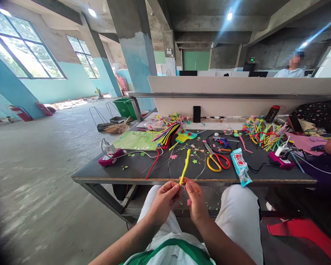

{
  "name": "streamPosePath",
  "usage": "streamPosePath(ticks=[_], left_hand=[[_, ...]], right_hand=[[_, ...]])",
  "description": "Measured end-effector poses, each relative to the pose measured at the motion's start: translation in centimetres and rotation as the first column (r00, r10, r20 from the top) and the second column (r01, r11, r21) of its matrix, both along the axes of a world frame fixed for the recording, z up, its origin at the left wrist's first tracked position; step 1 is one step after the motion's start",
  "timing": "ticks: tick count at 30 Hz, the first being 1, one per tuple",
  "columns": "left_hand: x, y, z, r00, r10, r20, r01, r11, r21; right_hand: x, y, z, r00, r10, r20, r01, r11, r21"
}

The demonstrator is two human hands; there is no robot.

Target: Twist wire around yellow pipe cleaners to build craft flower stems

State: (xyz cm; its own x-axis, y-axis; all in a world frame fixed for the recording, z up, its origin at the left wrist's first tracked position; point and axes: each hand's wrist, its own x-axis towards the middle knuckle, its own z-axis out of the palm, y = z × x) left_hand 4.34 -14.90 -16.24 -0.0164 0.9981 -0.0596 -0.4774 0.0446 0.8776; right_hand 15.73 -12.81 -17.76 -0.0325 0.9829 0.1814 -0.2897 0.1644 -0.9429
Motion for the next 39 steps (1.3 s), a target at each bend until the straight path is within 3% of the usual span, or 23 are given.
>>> streamPosePath(ticks=[4, 9, 16, 24, 33, 39], left_hand=[[-0.2, 0.0, -0.1, 1.0, 0.002, -0.031, -0.002, 1.0, -0.001], [-0.3, 0.2, -0.1, 0.999, 0.0, -0.038, 0.0, 1.0, -0.008], [-0.5, 0.3, -0.2, 1.0, -0.016, -0.027, 0.016, 1.0, 0.002], [-0.8, 0.6, -0.4, 0.996, -0.032, -0.081, 0.033, 0.999, 0.005], [-1.0, 0.6, -0.5, 0.996, -0.033, -0.088, 0.033, 0.999, -0.002], [-0.9, 0.6, -0.4, 0.995, -0.038, -0.091, 0.041, 0.999, 0.034]], right_hand=[[0.5, 0.5, -0.3, 0.999, -0.033, 0.007, 0.033, 0.999, -0.006], [0.8, 0.6, -0.3, 0.988, -0.061, 0.144, 0.062, 0.998, 0.001], [0.8, 0.0, 0.6, 0.969, -0.038, 0.243, 0.024, 0.998, 0.059], [0.9, 0.3, 0.2, 0.915, -0.128, 0.383, 0.061, 0.982, 0.181], [0.4, 0.0, 0.1, 0.882, -0.224, 0.416, 0.136, 0.964, 0.23], [0.1, -0.3, 0.1, 0.897, -0.191, 0.398, 0.123, 0.974, 0.19]])
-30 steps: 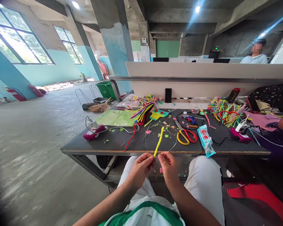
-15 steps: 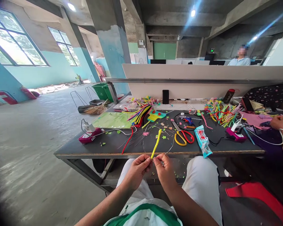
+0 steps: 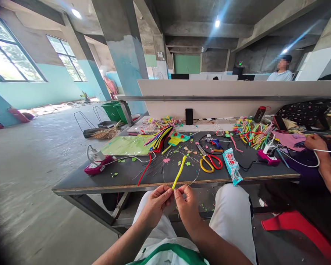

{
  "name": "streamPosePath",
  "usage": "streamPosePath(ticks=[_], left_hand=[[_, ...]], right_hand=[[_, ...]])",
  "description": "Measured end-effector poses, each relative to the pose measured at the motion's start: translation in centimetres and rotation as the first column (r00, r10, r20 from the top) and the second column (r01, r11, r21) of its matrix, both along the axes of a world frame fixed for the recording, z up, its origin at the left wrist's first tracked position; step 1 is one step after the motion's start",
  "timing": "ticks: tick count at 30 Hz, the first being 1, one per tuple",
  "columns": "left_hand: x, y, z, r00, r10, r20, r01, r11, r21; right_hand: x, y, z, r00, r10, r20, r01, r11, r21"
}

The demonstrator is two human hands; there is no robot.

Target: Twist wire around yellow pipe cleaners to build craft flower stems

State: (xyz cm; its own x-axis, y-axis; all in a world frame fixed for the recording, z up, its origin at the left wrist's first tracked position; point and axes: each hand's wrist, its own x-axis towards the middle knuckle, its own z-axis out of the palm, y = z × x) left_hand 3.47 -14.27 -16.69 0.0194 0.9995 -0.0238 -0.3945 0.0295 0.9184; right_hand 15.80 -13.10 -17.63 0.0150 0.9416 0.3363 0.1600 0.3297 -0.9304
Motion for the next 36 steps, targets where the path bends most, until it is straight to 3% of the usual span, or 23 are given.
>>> streamPosePath(ticks=[5, 11, 19, 23, 36], left_hand=[[-0.4, 0.1, -0.3, 0.999, -0.01, 0.031, 0.011, 1.0, -0.014], [-0.8, -0.1, -0.5, 0.999, -0.023, 0.029, 0.024, 0.999, -0.026], [-0.6, 0.0, -0.4, 0.998, -0.032, 0.057, 0.034, 0.999, -0.031], [-0.7, -0.1, -0.6, 0.998, -0.014, 0.054, 0.016, 0.999, -0.033], [-0.2, -0.4, -0.6, 0.991, 0.11, -0.071, -0.106, 0.992, 0.063]], right_hand=[[0.4, 0.3, -0.3, 0.984, 0.114, -0.139, -0.123, 0.991, -0.055], [1.7, 1.8, -0.2, 0.853, 0.158, -0.498, -0.182, 0.983, 0.0], [2.5, 2.3, -0.2, 0.823, 0.263, -0.504, -0.284, 0.958, 0.036], [2.6, 2.2, 0.3, 0.752, 0.313, -0.58, -0.379, 0.926, 0.008], [3.3, 2.8, 1.0, 0.629, 0.237, -0.741, -0.472, 0.873, -0.121]])
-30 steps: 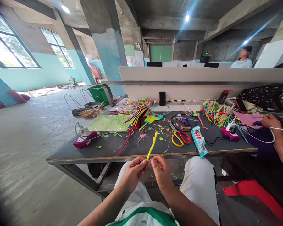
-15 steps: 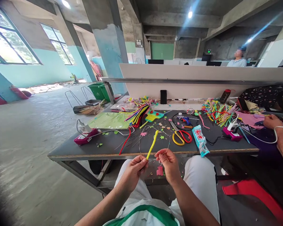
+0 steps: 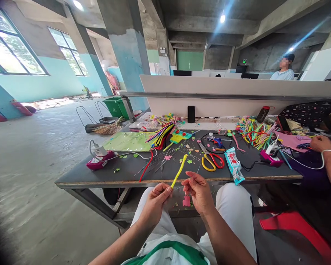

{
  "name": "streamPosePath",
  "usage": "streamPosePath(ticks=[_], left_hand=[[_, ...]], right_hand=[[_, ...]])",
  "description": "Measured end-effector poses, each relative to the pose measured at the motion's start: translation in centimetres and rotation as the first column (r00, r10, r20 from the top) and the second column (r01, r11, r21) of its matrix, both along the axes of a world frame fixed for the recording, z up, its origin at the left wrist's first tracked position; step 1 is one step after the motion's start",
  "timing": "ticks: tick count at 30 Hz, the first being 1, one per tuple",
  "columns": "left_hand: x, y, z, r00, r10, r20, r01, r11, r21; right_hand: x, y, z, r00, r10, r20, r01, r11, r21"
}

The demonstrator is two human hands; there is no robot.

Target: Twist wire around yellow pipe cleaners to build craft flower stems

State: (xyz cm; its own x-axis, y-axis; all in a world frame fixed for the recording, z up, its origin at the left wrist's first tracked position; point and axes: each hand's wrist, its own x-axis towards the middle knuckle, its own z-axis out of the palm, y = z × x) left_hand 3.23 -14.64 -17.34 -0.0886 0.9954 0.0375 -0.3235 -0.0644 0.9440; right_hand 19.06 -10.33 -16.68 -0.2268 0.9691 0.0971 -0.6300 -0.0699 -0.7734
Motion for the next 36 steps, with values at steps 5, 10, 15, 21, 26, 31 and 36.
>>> streamPosePath(ticks=[5, 10, 15, 21, 26, 31, 36], left_hand=[[0.0, 0.2, -0.4, 0.999, 0.048, -0.025, -0.047, 0.999, 0.022], [0.3, 0.5, -0.8, 0.996, 0.089, 0.003, -0.089, 0.996, 0.031], [0.4, 0.7, -0.9, 0.996, 0.06, 0.062, -0.06, 0.998, 0.01], [0.9, 0.3, -0.7, 0.986, 0.027, 0.162, -0.015, 0.997, -0.075], [1.1, 0.0, -0.3, 0.982, -0.009, 0.188, 0.03, 0.994, -0.106], [0.8, 0.0, -0.3, 0.97, -0.05, 0.238, 0.083, 0.988, -0.131], [1.2, -0.2, -0.3, 0.975, -0.064, 0.214, 0.089, 0.99, -0.109]], right_hand=[[-0.5, -0.3, 0.1, 0.998, -0.009, -0.054, 0.008, 1.0, -0.015], [-2.1, -1.3, -0.4, 0.994, 0.037, -0.101, -0.046, 0.995, -0.085], [-2.6, -1.6, -0.7, 0.986, 0.084, -0.143, -0.101, 0.988, -0.12], [-3.0, -1.2, -1.0, 0.987, 0.055, -0.153, -0.076, 0.989, -0.128], [-2.6, -1.1, -1.4, 0.995, 0.054, -0.089, -0.062, 0.994, -0.091], [-1.8, -0.6, -1.4, 0.992, 0.093, -0.08, -0.093, 0.996, 0.003], [-1.8, -0.4, -1.6, 0.999, 0.022, -0.045, -0.021, 1.0, 0.005]])
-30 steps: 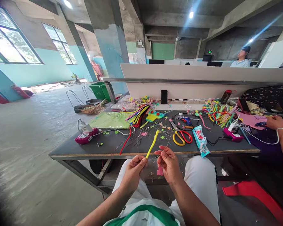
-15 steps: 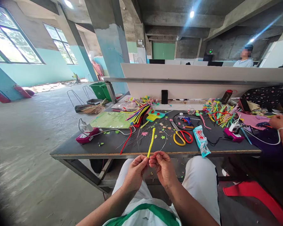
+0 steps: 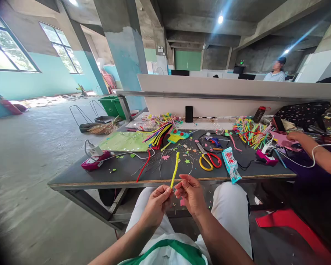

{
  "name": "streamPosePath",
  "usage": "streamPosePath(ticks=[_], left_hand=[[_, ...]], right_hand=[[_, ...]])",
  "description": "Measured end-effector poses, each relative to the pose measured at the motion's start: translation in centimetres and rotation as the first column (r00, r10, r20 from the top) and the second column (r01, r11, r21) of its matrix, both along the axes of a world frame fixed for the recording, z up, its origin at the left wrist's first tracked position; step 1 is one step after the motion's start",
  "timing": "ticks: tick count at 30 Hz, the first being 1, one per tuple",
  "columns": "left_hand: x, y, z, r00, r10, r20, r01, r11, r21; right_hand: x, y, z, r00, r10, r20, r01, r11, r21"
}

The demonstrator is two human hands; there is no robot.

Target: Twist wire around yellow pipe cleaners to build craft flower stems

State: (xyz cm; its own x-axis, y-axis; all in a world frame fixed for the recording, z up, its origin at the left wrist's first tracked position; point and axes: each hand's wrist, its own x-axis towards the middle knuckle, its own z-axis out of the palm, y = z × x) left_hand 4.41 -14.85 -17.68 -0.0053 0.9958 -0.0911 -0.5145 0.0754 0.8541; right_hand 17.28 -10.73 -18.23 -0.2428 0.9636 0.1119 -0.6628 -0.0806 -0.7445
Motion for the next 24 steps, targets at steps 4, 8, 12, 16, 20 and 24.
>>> streamPosePath(ticks=[4, 8, 12, 16, 20, 24], left_hand=[[0.3, -0.1, -0.1, 0.998, 0.035, -0.044, -0.035, 0.999, 0.006], [0.0, 0.1, -0.5, 0.991, 0.075, -0.11, -0.074, 0.997, 0.012], [-0.6, 0.2, -1.3, 0.98, 0.101, -0.172, -0.097, 0.995, 0.032], [-0.9, 0.3, -1.7, 0.958, 0.137, -0.252, -0.126, 0.99, 0.06], [-0.9, 0.4, -1.9, 0.942, 0.16, -0.295, -0.139, 0.986, 0.091], [-0.9, 0.5, -2.2, 0.919, 0.185, -0.348, -0.144, 0.98, 0.14]], right_hand=[[-0.2, -0.1, 0.1, 0.997, -0.069, 0.015, 0.07, 0.997, -0.044], [0.3, 0.4, 0.6, 0.998, -0.062, -0.016, 0.061, 0.996, -0.06], [1.7, 1.4, 1.1, 0.99, -0.139, -0.032, 0.138, 0.99, -0.03], [2.5, 2.0, 1.3, 0.975, -0.218, 0.049, 0.218, 0.976, 0.014], [2.5, 1.9, 1.5, 0.955, -0.278, 0.105, 0.274, 0.96, 0.056], [2.4, 1.6, 1.8, 0.952, -0.286, 0.113, 0.282, 0.958, 0.048]])
